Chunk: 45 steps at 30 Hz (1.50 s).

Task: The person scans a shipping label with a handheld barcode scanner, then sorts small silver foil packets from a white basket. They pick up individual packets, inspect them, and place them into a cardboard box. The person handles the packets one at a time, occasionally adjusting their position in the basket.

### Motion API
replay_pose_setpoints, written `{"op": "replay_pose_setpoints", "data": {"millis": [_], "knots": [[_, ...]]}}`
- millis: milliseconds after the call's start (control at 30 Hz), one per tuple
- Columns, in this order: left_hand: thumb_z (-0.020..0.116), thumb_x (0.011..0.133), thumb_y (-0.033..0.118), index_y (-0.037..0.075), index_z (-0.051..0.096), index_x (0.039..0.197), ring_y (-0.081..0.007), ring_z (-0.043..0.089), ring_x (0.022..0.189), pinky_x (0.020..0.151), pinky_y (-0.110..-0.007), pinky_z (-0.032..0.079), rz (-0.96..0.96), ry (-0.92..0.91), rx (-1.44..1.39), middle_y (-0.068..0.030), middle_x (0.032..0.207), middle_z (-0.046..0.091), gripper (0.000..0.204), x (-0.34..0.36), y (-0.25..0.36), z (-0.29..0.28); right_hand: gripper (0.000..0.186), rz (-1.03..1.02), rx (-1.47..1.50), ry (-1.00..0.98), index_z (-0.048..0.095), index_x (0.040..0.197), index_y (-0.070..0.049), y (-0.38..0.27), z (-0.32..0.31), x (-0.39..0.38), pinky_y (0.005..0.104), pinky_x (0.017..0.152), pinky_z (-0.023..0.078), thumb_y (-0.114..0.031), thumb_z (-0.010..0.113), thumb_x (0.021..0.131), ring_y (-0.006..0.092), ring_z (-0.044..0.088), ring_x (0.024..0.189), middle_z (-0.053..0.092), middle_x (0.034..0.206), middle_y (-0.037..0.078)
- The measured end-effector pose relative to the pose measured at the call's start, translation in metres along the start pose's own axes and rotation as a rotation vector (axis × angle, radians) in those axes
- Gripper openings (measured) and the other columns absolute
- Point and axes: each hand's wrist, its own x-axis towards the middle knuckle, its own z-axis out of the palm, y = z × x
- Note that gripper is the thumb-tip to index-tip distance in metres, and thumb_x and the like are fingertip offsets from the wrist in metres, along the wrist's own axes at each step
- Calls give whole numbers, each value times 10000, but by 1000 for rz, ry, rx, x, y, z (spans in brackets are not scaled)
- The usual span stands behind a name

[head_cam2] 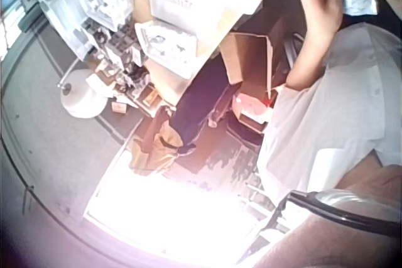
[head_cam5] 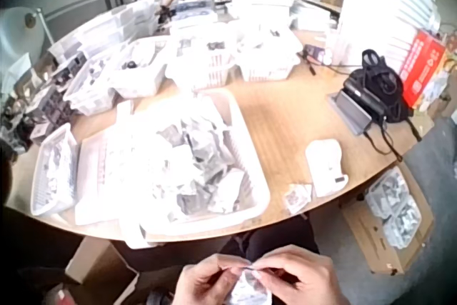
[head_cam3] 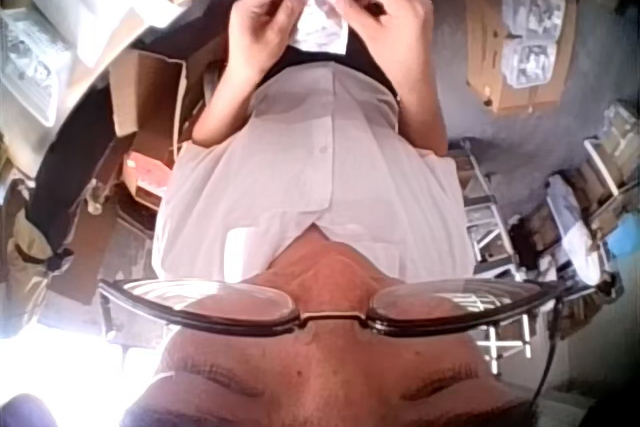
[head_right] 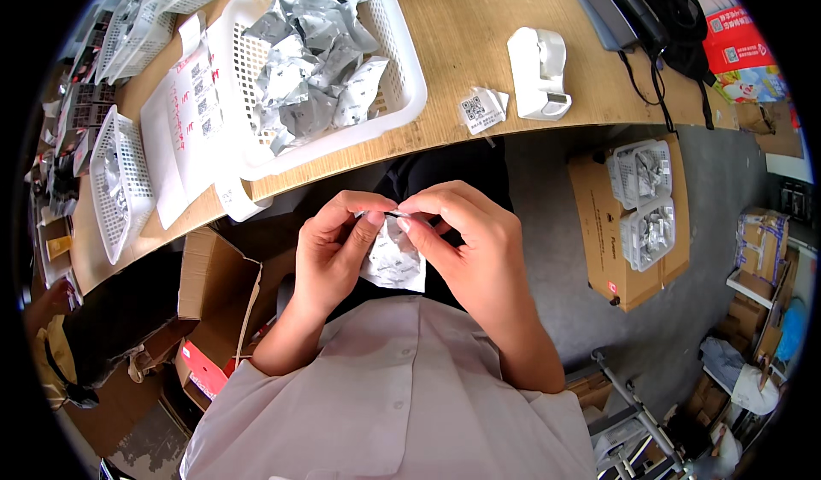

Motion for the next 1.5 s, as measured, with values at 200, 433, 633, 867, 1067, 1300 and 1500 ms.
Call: {"op": "replay_pose_setpoints", "data": {"millis": [200,433,633,867,1067,1300,1500], "knots": [[664,1132,43,-28,732,1181,-36,612,785,680,-221,487,50,49,186,-32,990,773,110,-7,2,4,69,185,131,47,761,1031,64,-1,-1,-6,261,706,619,45,806,982,130,756,801,787,950,98],[689,949,-181,-39,703,1103,-318,822,917,793,-333,647,534,71,456,-225,1074,811,211,-8,-2,9,101,686,783,-1,781,1008,44,17,-11,-7,283,708,636,-48,821,1000,134,753,784,790,907,102],[700,804,-224,-14,723,1091,-276,786,778,650,-297,621,660,29,611,-262,1175,775,356,-14,-6,3,102,723,783,42,776,1022,38,15,-11,-13,321,707,683,-55,814,1006,150,766,801,786,913,104],[789,743,-83,14,760,1093,-233,705,691,573,-279,571,879,5,784,-188,1159,700,364,-20,-13,-2,91,677,714,183,773,1036,39,1,-4,-24,338,699,702,-47,794,1018,179,785,821,788,922,116],[802,692,-53,2,679,1001,-255,678,629,469,-307,548,1250,5,554,-160,1040,657,337,-9,-18,0,101,658,792,314,737,1052,33,5,-12,-36,368,696,706,-68,731,1058,185,770,770,756,903,103],[618,1090,-68,22,626,1101,-184,650,920,803,-279,515,401,50,248,-202,1150,709,91,-43,-20,-4,82,86,-90,612,715,1140,20,11,-51,-25,325,751,672,-31,716,1075,184,748,865,756,1001,111],[595,1140,21,1,629,1144,-149,629,983,918,-280,505,187,191,-33,-162,1167,697,39,-40,-24,0,120,-592,-775,556,783,1019,26,53,-46,51,395,796,607,86,814,920,296,743,912,752,1031,138]]}}
